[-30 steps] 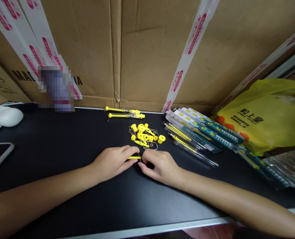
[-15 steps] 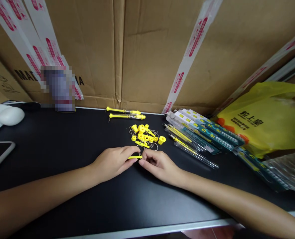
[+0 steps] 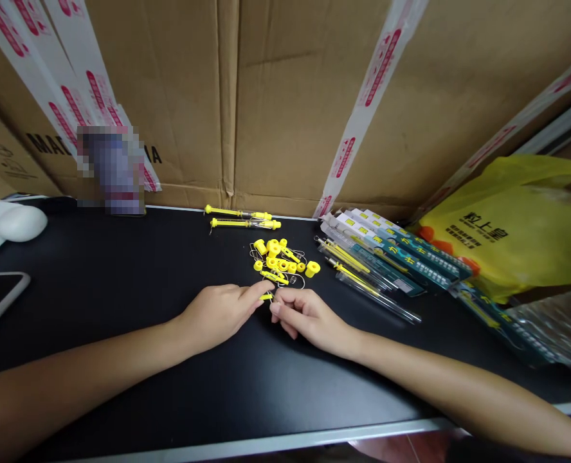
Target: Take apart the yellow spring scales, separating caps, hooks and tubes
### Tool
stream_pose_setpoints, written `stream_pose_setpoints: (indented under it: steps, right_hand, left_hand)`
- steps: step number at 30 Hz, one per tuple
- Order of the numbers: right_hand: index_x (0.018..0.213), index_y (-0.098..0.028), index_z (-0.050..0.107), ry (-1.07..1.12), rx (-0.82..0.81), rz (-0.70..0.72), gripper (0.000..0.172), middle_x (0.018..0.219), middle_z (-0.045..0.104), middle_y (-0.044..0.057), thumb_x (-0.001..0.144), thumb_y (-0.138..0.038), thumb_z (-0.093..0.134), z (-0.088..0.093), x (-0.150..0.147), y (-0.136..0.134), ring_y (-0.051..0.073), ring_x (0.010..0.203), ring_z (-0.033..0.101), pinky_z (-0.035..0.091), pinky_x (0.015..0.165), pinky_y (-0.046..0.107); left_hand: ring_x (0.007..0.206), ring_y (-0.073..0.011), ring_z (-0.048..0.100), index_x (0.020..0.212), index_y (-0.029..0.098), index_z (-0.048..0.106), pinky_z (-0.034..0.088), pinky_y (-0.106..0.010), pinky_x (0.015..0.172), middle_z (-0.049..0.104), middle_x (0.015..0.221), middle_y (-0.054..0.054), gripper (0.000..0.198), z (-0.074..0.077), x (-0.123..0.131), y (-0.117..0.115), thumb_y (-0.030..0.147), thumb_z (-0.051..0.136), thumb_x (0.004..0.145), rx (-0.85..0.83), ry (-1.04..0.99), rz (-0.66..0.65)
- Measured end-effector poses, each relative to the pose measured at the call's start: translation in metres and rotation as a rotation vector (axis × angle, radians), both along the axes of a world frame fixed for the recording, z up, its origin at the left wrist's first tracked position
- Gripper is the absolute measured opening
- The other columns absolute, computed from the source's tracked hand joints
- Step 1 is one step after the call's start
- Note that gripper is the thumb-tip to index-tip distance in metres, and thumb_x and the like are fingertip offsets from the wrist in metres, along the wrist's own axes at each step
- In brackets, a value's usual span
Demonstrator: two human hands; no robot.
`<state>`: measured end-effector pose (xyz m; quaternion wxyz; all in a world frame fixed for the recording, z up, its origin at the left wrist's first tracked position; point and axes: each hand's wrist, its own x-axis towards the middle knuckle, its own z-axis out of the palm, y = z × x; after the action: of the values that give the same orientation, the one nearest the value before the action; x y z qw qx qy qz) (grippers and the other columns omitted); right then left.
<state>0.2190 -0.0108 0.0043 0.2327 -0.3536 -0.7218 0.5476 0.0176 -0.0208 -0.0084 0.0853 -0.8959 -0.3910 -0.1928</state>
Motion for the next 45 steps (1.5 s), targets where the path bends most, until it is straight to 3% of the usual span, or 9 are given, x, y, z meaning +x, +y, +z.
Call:
stream_pose_setpoints:
  steps: [5,10,15,21,29,36,45]
  right_hand:
    - [0.067,-0.016,0.048,-0.067,0.073,-0.016,0.031,0.049,0.045,-0.006,0.091,-0.037,0.045,0.0019,-0.0011,-0.0032,0.007,0.045,0.040,0.033,0.049,0.019]
    - [0.068,-0.015,0.058,-0.185,0.199,-0.011,0.039,0.052,0.049,-0.004,0.094,-0.038,0.040,0.0019,-0.0005,-0.0040,0.007,0.048,0.044,0.035,0.052,0.019]
    - [0.069,-0.014,0.061,-0.204,0.218,-0.001,0.042,0.051,0.051,-0.004,0.095,-0.037,0.038,0.0007,-0.0009,-0.0047,0.006,0.046,0.045,0.036,0.053,0.019]
    - [0.066,-0.015,0.061,-0.222,0.287,-0.009,0.041,0.050,0.052,-0.004,0.095,-0.033,0.039,-0.0022,-0.0014,-0.0061,0.007,0.047,0.045,0.035,0.053,0.018]
    - [0.067,-0.015,0.060,-0.252,0.424,0.028,0.038,0.054,0.053,-0.003,0.095,-0.028,0.038,-0.0029,0.0009,-0.0057,0.008,0.052,0.049,0.035,0.056,0.020]
    - [0.061,-0.016,0.053,-0.334,0.521,0.050,0.038,0.057,0.053,-0.001,0.094,-0.028,0.037,-0.0008,0.0014,-0.0061,0.009,0.052,0.045,0.032,0.055,0.021]
    - [0.058,-0.017,0.046,-0.386,0.575,0.028,0.037,0.054,0.045,-0.003,0.092,-0.027,0.038,0.0002,-0.0001,-0.0062,0.008,0.050,0.037,0.027,0.053,0.022]
  left_hand:
    - [0.059,-0.0113,0.063,0.112,0.019,0.051,0.043,-0.019,0.052,0.064,0.066,0.003,0.027,0.0030,0.0004,-0.0013,0.024,0.029,0.097,0.063,0.003,-0.026]
    - [0.062,-0.0116,0.064,0.113,0.019,0.049,0.043,-0.019,0.053,0.066,0.072,0.001,0.024,0.0044,0.0005,-0.0032,0.024,0.033,0.096,0.173,0.027,-0.064]
    - [0.061,-0.0131,0.065,0.122,0.017,0.041,0.044,-0.021,0.052,0.066,0.071,0.001,0.029,0.0030,0.0010,-0.0041,0.028,0.035,0.096,0.150,0.014,0.016]
    - [0.064,-0.0133,0.066,0.105,0.014,0.045,0.045,-0.021,0.053,0.068,0.080,-0.003,0.022,-0.0006,0.0017,-0.0038,0.030,0.031,0.098,0.127,-0.052,0.038]
    - [0.054,-0.0115,0.058,0.077,0.019,0.051,0.037,-0.022,0.050,0.058,0.061,0.003,0.030,0.0017,0.0011,-0.0029,0.023,0.030,0.097,0.116,0.039,-0.026]
    - [0.051,-0.0116,0.057,0.075,0.018,0.050,0.034,-0.022,0.047,0.058,0.057,0.002,0.033,0.0000,0.0012,-0.0016,0.027,0.028,0.098,0.061,0.007,-0.004]
    - [0.051,-0.0121,0.057,0.075,0.018,0.049,0.032,-0.023,0.047,0.056,0.057,0.003,0.032,-0.0005,0.0013,-0.0010,0.029,0.029,0.098,0.112,0.028,-0.017]
